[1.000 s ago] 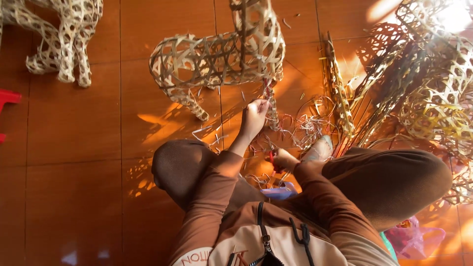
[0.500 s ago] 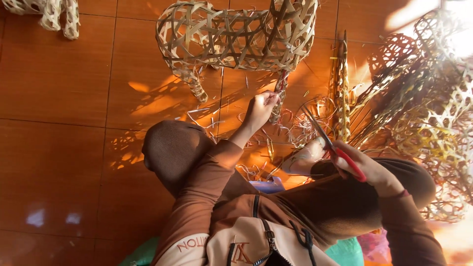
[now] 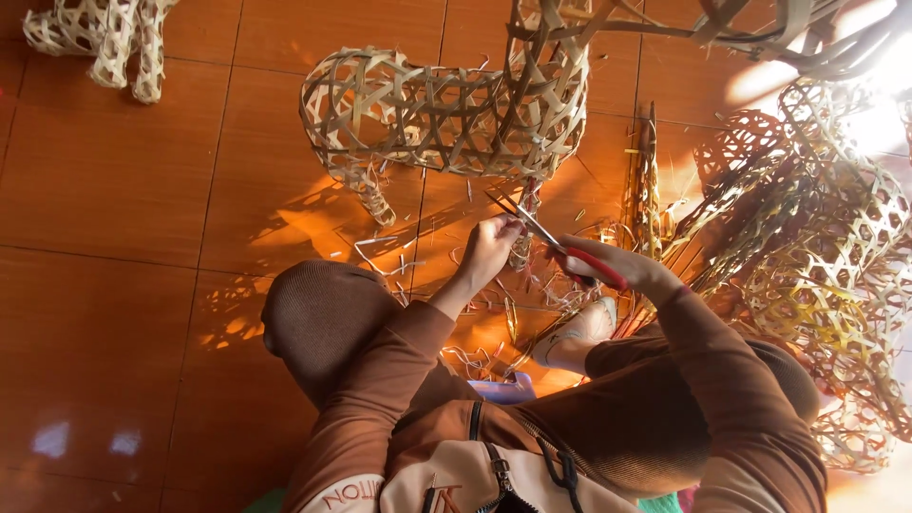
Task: Weaving and trimming bamboo strips to construct a giraffe-shaped sculpture
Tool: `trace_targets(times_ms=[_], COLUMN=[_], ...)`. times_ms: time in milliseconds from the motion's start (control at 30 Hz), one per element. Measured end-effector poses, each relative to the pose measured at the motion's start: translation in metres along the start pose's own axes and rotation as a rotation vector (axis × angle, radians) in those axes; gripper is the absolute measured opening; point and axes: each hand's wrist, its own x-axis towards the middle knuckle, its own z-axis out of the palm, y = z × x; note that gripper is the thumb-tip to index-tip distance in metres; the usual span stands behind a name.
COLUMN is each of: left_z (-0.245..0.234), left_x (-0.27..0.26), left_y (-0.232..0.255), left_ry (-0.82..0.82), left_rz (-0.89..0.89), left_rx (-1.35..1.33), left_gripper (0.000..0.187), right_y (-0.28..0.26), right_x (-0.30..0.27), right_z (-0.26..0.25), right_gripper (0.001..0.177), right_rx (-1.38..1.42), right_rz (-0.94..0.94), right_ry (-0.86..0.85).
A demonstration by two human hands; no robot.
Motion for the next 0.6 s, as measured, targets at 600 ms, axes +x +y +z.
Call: trace_targets(times_ms=[600], left_z=[-0.047], left_x=[0.02], left_y=[-0.04], left_ry=[-0.252], left_rz=[-0.255], left_rx=[1.046], left_gripper=[0.018], right_y=[0.065], right_x=[0.006], right_z=[0.08], right_gripper=[0.046], right_rx=[0.235], right_rz=[0.856], right_ry=[-0.129])
